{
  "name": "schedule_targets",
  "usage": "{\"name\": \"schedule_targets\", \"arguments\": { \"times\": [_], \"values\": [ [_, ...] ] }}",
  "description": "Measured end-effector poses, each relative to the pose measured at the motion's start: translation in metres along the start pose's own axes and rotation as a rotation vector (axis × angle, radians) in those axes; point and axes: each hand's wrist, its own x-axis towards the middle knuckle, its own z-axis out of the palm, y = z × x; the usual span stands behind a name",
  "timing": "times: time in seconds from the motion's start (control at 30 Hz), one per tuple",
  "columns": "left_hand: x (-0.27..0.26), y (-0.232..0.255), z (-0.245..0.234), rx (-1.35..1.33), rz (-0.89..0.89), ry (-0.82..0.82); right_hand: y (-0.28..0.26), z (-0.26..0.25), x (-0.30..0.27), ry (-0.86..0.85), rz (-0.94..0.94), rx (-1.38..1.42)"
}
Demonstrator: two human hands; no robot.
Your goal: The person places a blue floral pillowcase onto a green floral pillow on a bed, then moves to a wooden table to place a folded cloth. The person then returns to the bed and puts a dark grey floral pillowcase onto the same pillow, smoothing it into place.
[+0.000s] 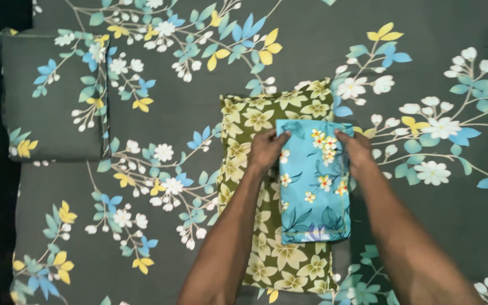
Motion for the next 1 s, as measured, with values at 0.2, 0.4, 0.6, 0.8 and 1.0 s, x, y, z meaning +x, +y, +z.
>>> {"name": "schedule_targets", "arguments": {
  "times": [0.2, 0.4, 0.6, 0.8, 1.0],
  "values": [
    [-0.006, 0.050, -0.017, 0.103, 0.171, -0.028, -0.048, -0.008, -0.030, 0.045, -0.221, -0.201],
    [-0.030, 0.160, -0.056, 0.071, 0.580, 0.193, -0.166, 0.027, -0.110, -0.181, -0.884, -0.028],
    [-0.085, 0.179, -0.112, 0.230, 0.976, 0.304, -0.170, 0.032, -0.174, -0.217, -1.057, -0.242],
    [-0.156, 0.037, -0.127, 0.598, 0.763, 0.225, 0.027, 0.009, -0.144, 0.002, -1.004, -0.684],
    [-0.188, -0.099, -0.142, 0.704, 0.442, -0.062, 0.165, -0.009, -0.159, -0.192, -0.590, -0.528]
  ]
}}
